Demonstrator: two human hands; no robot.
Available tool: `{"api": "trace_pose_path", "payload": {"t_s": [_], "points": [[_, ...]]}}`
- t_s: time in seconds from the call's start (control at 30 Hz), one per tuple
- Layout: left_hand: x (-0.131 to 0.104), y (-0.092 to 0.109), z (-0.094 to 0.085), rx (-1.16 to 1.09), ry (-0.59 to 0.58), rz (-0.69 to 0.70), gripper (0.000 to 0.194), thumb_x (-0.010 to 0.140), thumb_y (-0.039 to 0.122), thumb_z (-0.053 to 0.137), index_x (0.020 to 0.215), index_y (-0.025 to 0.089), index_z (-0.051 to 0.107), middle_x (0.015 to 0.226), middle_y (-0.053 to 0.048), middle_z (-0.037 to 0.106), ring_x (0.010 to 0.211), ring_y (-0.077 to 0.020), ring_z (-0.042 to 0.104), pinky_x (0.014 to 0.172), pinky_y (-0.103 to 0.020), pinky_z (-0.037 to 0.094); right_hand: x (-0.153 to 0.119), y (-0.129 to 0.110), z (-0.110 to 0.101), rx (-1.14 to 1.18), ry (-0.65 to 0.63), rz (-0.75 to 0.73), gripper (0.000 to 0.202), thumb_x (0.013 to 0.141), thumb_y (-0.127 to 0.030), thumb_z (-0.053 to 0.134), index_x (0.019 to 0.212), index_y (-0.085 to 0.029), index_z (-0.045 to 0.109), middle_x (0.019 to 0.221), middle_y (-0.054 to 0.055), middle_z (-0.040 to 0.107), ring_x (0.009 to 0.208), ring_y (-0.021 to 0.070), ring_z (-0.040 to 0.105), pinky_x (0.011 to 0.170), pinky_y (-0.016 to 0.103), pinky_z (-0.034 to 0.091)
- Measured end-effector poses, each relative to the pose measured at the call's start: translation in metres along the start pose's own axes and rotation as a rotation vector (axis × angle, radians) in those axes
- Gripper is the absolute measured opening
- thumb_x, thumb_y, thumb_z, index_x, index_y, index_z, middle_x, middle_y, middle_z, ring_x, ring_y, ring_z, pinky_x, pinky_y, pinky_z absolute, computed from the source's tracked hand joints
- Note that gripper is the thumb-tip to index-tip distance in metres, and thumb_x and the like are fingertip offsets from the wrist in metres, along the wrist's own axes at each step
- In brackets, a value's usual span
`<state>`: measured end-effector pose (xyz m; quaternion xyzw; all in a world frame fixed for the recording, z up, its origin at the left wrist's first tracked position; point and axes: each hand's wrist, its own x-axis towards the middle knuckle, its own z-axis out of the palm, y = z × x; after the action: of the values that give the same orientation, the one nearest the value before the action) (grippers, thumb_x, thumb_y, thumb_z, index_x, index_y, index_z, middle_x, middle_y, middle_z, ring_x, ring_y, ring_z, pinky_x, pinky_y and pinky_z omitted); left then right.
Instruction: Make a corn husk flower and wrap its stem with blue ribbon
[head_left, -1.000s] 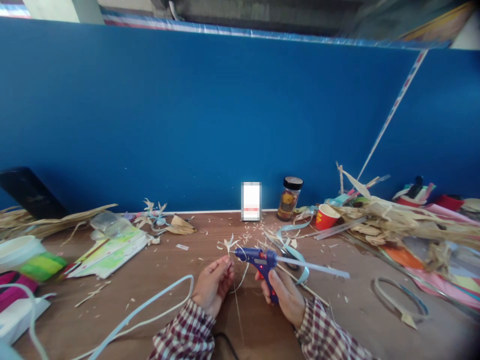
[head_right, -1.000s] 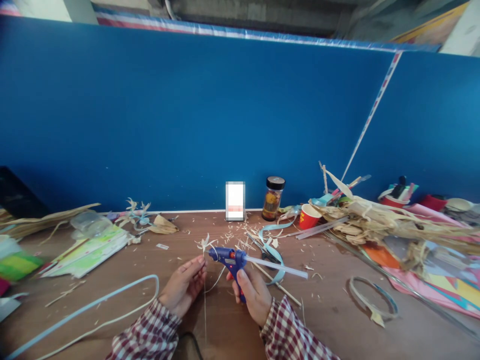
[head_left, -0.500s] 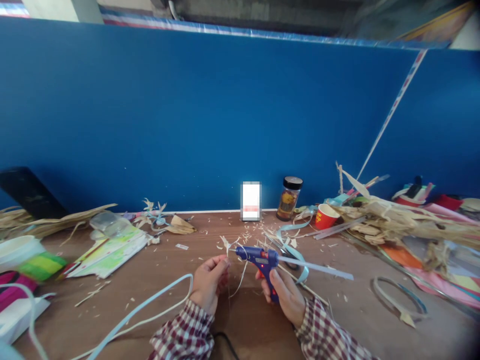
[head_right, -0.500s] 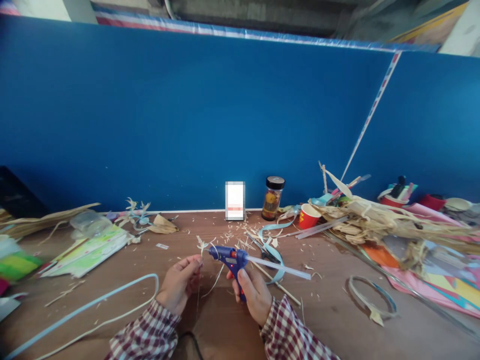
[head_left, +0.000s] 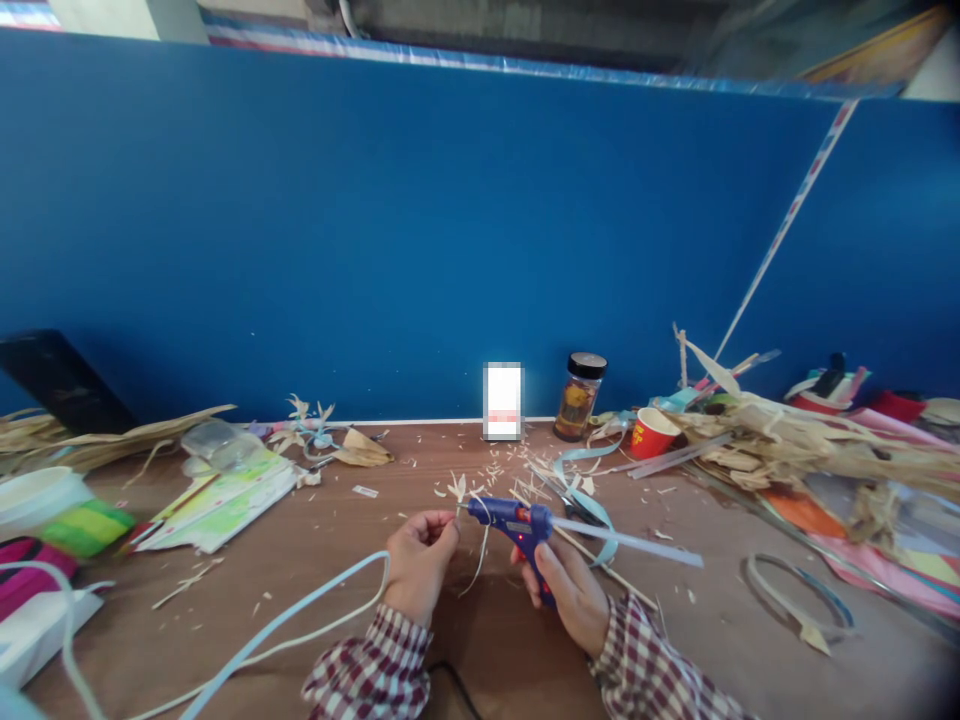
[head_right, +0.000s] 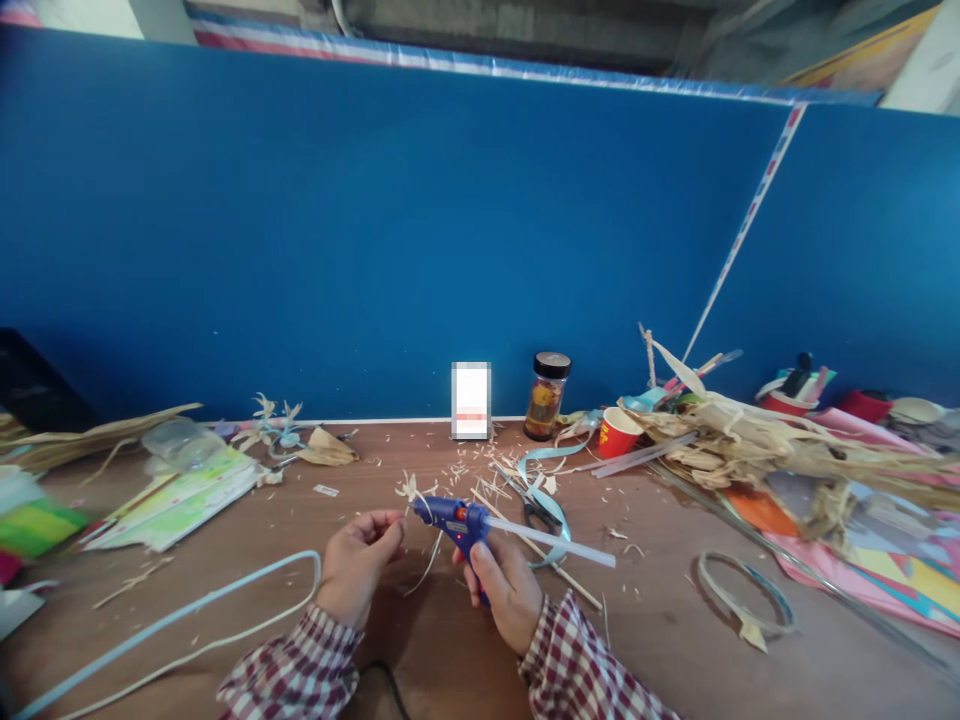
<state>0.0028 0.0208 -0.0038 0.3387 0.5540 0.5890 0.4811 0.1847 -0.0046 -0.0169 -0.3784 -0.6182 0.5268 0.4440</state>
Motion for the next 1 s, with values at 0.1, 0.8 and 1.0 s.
{"api": "trace_pose_path", "payload": {"t_s": [0.1, 0.8, 1.0], "points": [[0.000, -0.001, -0.001, -0.019, 0.025, -0.008, 0.029, 0.048, 0.029, 0.073, 0.067, 0.010, 0.062, 0.052, 0.001, 0.058, 0.047, -0.0081, 0.049, 0.045, -0.019, 0.044, 0.000, 0.002, -0.001, 0.020, 0.016, 0.008, 0.040, 0.089, -0.047, 0.029, 0.091, -0.013, 0.051, 0.060, -0.002, 0.044, 0.049, 0.0084, 0.043, 0.048, 0.023, 0.036], [-0.001, 0.008, 0.001, -0.395, -0.011, -0.354, 0.009, 0.069, 0.003, 0.061, 0.073, 0.012, 0.061, 0.060, -0.001, 0.062, 0.050, -0.0069, 0.057, 0.052, -0.017, 0.050, 0.001, 0.003, -0.001, 0.066, 0.039, 0.022, 0.040, 0.088, -0.048, 0.030, 0.092, -0.014, 0.051, 0.060, -0.002, 0.044, 0.049, 0.0083, 0.044, 0.048, 0.022, 0.036], [0.001, 0.006, -0.002, -0.419, -0.046, -0.336, 0.014, 0.071, 0.003, 0.060, 0.080, 0.014, 0.058, 0.064, -0.002, 0.063, 0.051, -0.0076, 0.059, 0.050, -0.018, 0.052, 0.000, 0.000, 0.000, 0.062, 0.042, 0.028, 0.041, 0.088, -0.050, 0.030, 0.090, -0.014, 0.051, 0.059, -0.002, 0.044, 0.048, 0.0086, 0.043, 0.047, 0.022, 0.035]]}}
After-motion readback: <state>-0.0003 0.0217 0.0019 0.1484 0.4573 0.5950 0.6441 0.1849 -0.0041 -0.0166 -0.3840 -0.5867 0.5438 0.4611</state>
